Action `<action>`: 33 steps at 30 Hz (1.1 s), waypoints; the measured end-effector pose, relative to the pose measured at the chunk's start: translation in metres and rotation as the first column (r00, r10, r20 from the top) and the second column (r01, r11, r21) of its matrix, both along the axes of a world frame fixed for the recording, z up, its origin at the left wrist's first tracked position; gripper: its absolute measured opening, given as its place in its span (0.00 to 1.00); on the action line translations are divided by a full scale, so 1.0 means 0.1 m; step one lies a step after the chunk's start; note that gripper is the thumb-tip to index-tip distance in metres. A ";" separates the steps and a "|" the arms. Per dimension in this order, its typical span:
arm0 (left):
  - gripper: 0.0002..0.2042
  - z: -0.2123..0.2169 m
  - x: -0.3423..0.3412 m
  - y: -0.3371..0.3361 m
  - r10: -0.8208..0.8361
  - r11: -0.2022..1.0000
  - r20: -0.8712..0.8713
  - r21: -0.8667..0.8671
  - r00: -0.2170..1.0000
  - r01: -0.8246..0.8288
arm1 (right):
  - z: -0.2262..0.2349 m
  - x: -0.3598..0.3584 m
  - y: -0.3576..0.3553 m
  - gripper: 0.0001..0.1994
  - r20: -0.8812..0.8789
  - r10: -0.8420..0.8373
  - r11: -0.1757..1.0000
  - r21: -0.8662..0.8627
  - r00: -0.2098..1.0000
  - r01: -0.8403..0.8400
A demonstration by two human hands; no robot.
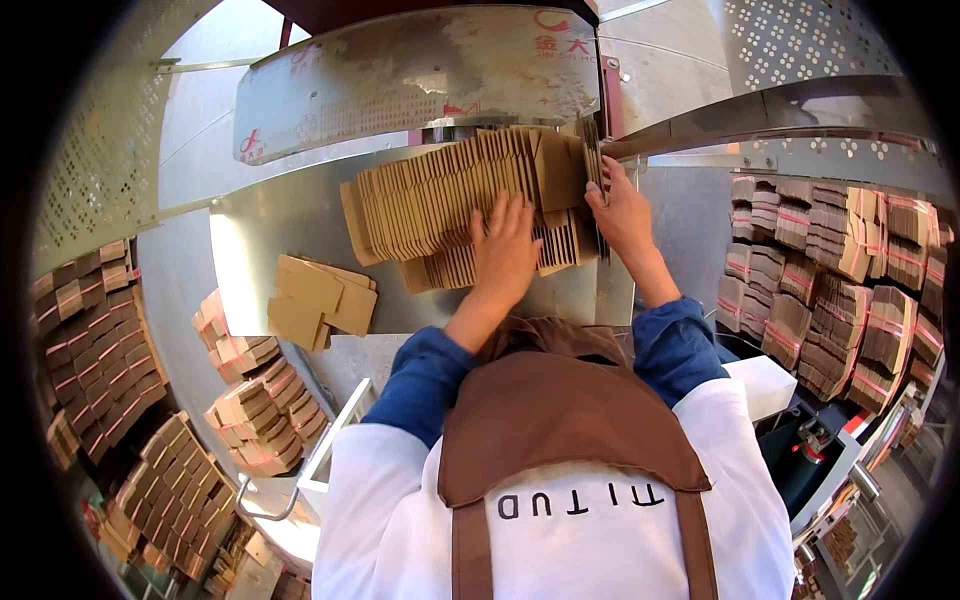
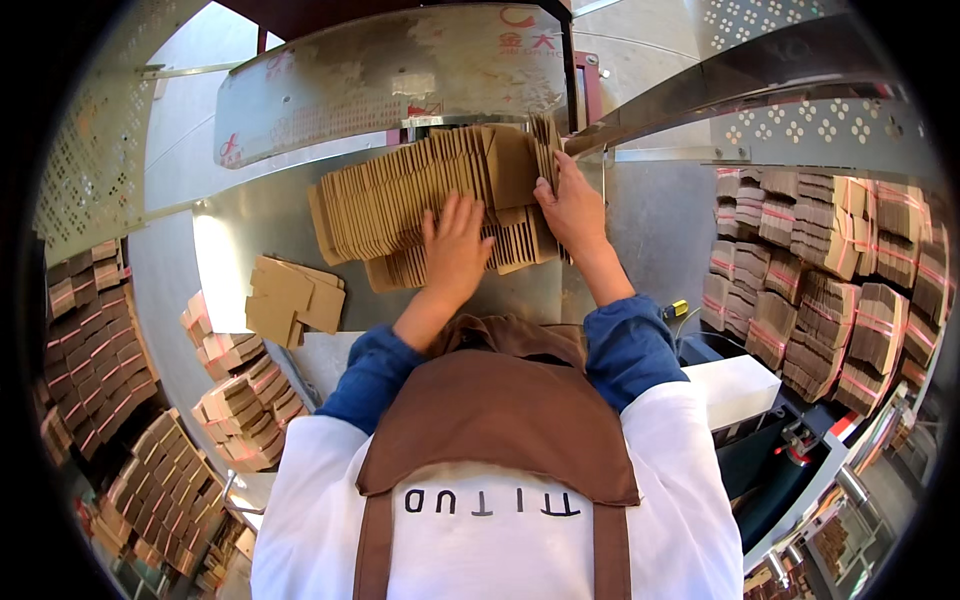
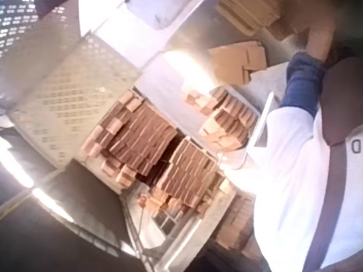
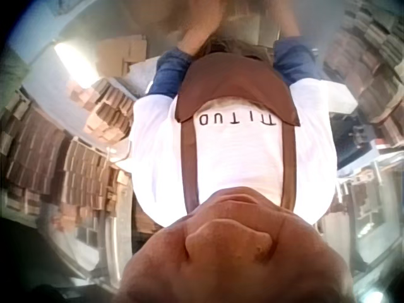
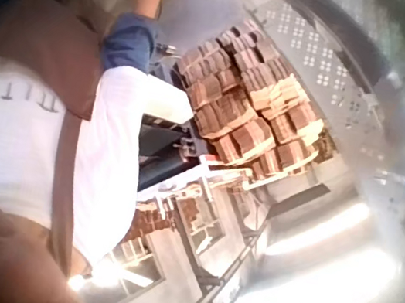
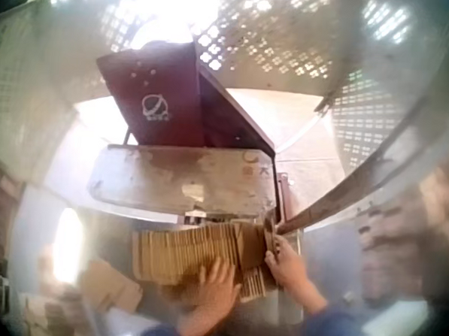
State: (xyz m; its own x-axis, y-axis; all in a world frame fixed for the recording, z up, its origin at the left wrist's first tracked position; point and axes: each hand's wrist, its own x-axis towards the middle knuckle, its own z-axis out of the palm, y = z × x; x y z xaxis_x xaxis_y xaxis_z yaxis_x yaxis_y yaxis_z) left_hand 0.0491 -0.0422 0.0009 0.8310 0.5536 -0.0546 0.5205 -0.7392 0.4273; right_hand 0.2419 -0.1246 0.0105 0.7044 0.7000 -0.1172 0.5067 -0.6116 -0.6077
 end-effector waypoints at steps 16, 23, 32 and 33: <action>0.28 -0.04 0.37 -0.40 0.062 0.898 0.401 -0.423 0.914 0.125 | 0.15 0.11 0.14 0.43 -0.008 0.001 0.974 -0.226 1.000 -0.002; 0.23 -0.16 0.26 -0.20 0.445 0.753 0.239 -0.621 0.863 -0.216 | 0.11 0.17 0.08 0.36 -0.029 -0.029 0.987 -0.157 0.999 0.024; 0.19 -0.33 0.26 0.00 0.555 0.685 0.212 -0.666 0.805 -0.297 | 0.11 0.43 -0.07 0.31 -0.128 -0.044 0.996 -0.086 0.991 0.034; 0.19 -0.35 0.25 0.02 0.548 0.697 0.220 -0.654 0.807 -0.295 | 0.12 0.44 -0.08 0.31 -0.136 -0.042 0.996 -0.089 0.990 0.030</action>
